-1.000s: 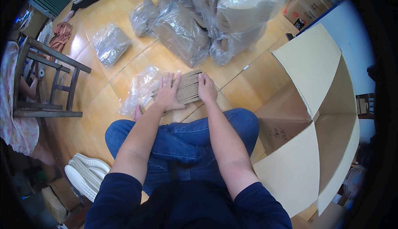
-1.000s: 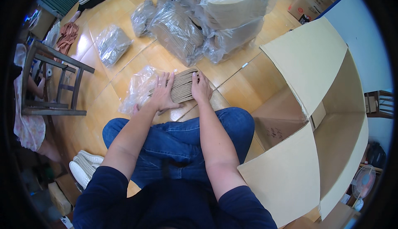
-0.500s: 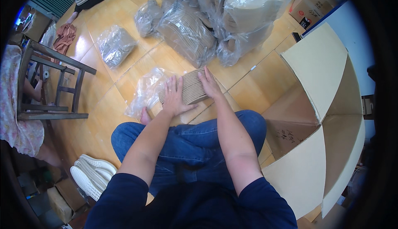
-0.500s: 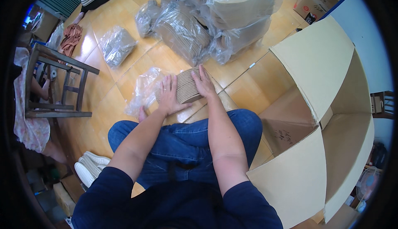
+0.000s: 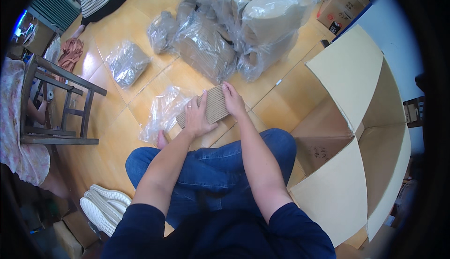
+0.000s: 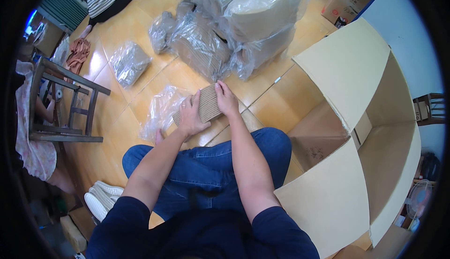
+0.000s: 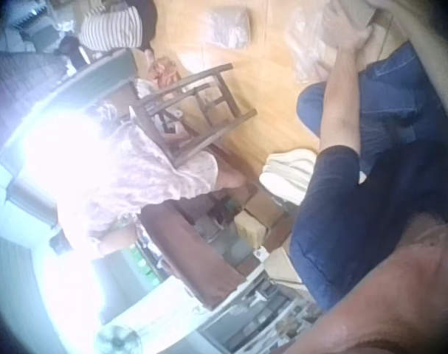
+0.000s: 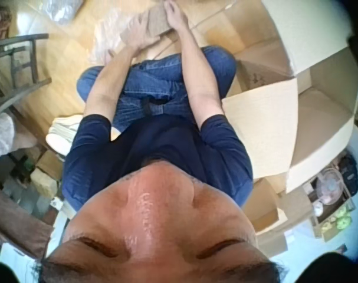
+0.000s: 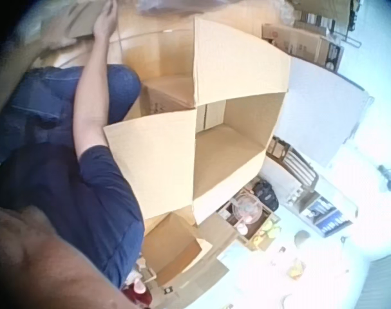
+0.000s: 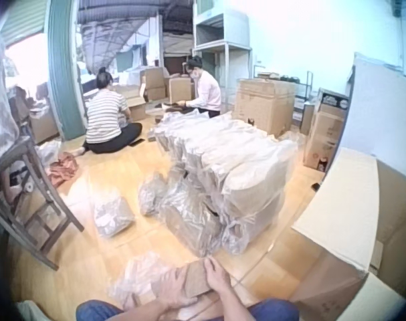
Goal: The person sits on the floor and stacks shoe insoles, places them into plastic bags, and puts the bags into a cardboard box. The person repeats this process multiple times.
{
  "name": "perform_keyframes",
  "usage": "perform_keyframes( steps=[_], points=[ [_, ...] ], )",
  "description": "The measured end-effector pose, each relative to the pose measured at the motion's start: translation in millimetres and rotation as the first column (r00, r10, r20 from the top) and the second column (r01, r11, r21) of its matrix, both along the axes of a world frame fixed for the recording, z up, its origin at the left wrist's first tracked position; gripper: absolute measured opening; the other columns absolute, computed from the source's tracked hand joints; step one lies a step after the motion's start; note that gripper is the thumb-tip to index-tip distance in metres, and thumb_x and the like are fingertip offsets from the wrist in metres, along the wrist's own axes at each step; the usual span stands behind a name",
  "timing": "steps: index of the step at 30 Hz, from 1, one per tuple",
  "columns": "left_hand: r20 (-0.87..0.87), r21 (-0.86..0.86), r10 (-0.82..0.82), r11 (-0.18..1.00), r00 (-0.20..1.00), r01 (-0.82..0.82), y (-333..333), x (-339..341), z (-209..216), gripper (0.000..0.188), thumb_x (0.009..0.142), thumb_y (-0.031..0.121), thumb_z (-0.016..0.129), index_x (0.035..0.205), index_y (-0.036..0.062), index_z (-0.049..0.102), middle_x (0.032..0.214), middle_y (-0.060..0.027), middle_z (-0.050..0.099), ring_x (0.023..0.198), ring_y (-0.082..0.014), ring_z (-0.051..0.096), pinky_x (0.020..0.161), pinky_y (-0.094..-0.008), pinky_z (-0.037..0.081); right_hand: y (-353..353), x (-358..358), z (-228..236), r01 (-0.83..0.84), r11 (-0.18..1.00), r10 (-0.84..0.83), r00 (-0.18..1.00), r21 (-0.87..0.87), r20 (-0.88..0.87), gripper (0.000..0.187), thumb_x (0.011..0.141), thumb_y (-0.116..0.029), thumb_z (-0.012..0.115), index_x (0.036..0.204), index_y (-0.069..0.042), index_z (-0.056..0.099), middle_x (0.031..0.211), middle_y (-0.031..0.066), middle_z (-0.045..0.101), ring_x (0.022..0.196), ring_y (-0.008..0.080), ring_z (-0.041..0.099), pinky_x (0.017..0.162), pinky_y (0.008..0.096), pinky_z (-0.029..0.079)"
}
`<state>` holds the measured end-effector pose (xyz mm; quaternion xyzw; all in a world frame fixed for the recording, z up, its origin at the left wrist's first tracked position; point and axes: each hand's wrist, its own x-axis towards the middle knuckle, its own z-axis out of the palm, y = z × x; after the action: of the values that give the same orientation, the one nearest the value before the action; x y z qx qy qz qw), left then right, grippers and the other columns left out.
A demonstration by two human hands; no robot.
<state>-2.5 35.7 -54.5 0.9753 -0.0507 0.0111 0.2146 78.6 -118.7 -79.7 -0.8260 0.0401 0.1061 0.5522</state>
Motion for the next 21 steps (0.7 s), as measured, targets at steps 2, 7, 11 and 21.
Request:
perform_keyframes(
  steps=[2,7,11,21],
  points=[
    [0.064,-0.020,0.040,0.999,0.997,-0.039,-4.6,-0.5,22.0,0.121,0.052,0.037,0.083,0.151,0.0096,0.020,0.132,-0.0232,0.038,0.125,-0.0398,0.036,0.107,-0.0513,0.024,-8.9,-3.0,40.6,-0.037,0.999,0.037,0.997,0.002,0.074,0.051,0.100,-0.046,0.040,0.134,-0.011,0.054,0.134,0.0159,0.056,0.126,0.0304,0.051,0.105,0.0373,0.038],
    [0.698,-0.029,-0.107,0.984,0.708,0.177,-12.6,7.5,106.2,0.121,0.049,0.035,0.082,0.148,0.0004,0.022,0.129,-0.0260,0.041,0.118,-0.0418,0.041,0.101,-0.0508,0.032,-44.8,-24.0,167.2,-0.125,0.601,-0.156,0.950,0.790,0.270,0.067,0.102,-0.051,0.028,0.138,0.002,0.045,0.139,0.0192,0.050,0.129,0.0282,0.047,0.110,0.0375,0.034],
    [0.879,-0.006,-0.132,0.957,0.458,0.289,-22.8,-5.4,171.3,0.121,0.054,0.042,0.085,0.146,-0.0041,0.022,0.129,-0.0263,0.041,0.116,-0.0417,0.042,0.096,-0.0495,0.038,-51.6,-59.6,233.2,-0.321,0.210,-0.145,0.924,0.923,0.354,0.077,0.100,-0.059,0.019,0.142,0.002,0.039,0.138,0.0196,0.050,0.128,0.0272,0.048,0.109,0.0383,0.036],
    [0.964,0.105,-0.177,0.938,0.200,0.330,-10.4,-37.8,240.7,0.125,0.057,0.048,0.086,0.147,-0.0040,0.017,0.130,-0.0283,0.038,0.115,-0.0395,0.043,0.092,-0.0487,0.040,-41.6,-106.7,299.1,-0.535,0.140,-0.062,0.835,0.834,0.546,0.084,0.098,-0.064,0.013,0.142,0.003,0.038,0.141,0.0220,0.046,0.129,0.0283,0.048,0.109,0.0405,0.038]
  ],
)
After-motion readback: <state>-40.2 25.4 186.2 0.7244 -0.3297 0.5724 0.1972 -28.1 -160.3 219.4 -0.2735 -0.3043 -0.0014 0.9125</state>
